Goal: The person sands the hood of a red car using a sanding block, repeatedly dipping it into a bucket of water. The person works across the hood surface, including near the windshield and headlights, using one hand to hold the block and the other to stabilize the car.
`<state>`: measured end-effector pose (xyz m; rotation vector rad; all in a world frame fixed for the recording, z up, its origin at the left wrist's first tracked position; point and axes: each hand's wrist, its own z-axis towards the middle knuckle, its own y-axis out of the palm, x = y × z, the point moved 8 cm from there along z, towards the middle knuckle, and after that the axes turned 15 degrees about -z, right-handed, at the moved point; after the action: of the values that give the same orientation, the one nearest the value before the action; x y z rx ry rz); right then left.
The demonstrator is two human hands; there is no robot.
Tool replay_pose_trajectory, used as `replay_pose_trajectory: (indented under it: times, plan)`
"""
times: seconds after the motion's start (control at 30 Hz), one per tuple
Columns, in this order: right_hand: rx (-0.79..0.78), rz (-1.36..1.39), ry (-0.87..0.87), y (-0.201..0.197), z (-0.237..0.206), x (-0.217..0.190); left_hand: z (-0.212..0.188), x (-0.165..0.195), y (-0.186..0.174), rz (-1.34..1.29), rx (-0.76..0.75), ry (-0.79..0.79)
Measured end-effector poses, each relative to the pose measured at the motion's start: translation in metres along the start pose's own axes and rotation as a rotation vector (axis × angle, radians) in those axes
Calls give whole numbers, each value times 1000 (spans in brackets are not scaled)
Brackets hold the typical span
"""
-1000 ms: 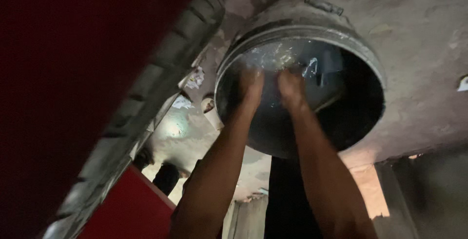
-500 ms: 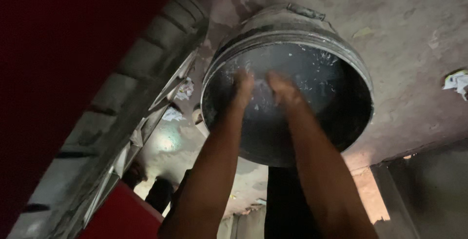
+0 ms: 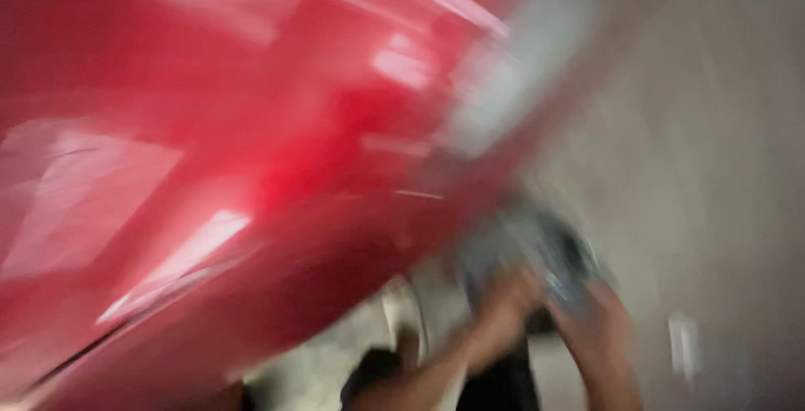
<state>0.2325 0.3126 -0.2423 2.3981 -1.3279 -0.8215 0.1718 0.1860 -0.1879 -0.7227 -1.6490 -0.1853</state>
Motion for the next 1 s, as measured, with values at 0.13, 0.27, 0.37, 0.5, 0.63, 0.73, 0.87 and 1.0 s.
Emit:
replay_pose_trajectory:
  times: [0.13,0.27,0.37,0.5,0.63,0.73,0.87,1.0]
  plan:
    - [-148,-217,-138,162,-25,-98,-44,187,-167,20,277,398]
    - [-343,-379,-236,360,-71,-123,-115,301,-337,381,619,641]
    - [-503,-478,-242,490,-135,-86,-134,318,-433,619,773,413]
    - [-662,-570,-130,616,-214,17,-120,308,-530,876,709,134]
    - [-757,-681,-189,698,-247,102,-135,268,-613,838,501,-196]
    - [-756,-631,-134,725,-259,143,-209,262,-676,768,751,-188]
    - [-667,-732,-261,753,-262,173,-310,235,-718,594,845,-286]
    - [-592,-940,-478,776,-252,210,-370,221,-718,693,930,-272]
